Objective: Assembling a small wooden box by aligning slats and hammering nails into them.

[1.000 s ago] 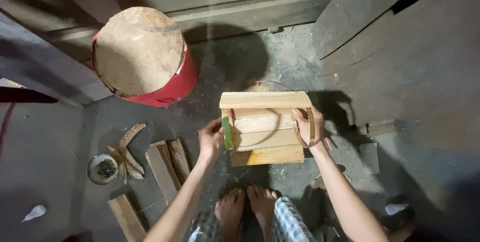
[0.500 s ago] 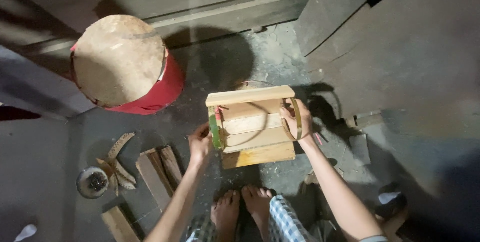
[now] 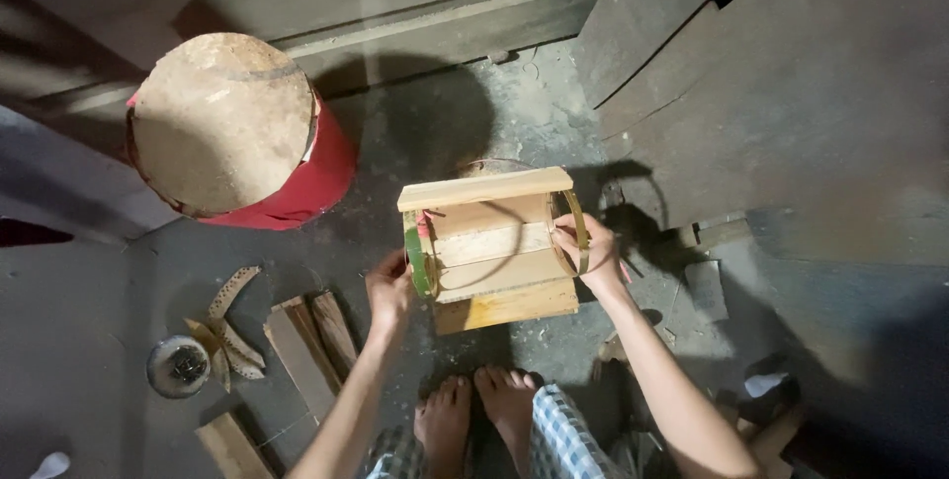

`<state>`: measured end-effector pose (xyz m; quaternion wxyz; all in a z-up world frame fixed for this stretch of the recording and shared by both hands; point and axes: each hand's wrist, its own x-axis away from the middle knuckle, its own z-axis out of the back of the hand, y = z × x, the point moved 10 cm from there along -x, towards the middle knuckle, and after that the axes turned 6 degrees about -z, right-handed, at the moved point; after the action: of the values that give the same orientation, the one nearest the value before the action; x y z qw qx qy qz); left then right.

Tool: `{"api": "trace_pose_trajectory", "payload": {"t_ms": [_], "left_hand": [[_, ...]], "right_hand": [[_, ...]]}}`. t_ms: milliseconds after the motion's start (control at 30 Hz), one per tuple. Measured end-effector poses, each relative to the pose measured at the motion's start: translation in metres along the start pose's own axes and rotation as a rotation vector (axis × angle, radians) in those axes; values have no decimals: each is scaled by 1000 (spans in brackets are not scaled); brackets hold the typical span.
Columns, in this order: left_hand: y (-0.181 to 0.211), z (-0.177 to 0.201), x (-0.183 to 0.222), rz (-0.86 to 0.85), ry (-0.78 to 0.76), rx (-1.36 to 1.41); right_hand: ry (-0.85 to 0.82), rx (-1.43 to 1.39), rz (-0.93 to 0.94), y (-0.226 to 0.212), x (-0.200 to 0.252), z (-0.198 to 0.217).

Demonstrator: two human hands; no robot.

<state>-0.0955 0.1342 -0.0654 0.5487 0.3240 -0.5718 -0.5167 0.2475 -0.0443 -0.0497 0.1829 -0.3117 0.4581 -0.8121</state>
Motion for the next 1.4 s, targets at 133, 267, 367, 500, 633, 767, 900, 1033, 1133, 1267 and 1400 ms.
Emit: {"api": "trace_pose_trajectory", "payload": {"t_ms": [133,267,367,500,633,767,900,1033,1133,1267,1400], "left_hand": [[2,2,-2,-13,-6,-23],[3,6,0,11,32,-175],[-8,7,-5,17,45,-230],[-10,9,-3,14,53,-269],[-8,7,-2,-36,67,-179],[2,6,1,-61,89,-174],[8,6,5,-85,98,-157],[17,6,8,-81,117,-136],[19,5,12,-62,136,-196],[23,4,13,-49,138,-189],[3,3,2,-51,149,-154]], "right_hand": [[6,13,-21,-6,3,3],[39,21,-17,-10,6,5],[53,23,-3,-12,7,6],[63,22,22,-12,8,6],[62,14,34,-24,15,9],[72,11,46,-29,15,10],[72,1,50,-23,15,9],[59,2,77,-27,14,8],[45,-29,81,-31,16,8],[43,-34,100,-33,17,7],[38,-21,51,-34,16,7]]}}
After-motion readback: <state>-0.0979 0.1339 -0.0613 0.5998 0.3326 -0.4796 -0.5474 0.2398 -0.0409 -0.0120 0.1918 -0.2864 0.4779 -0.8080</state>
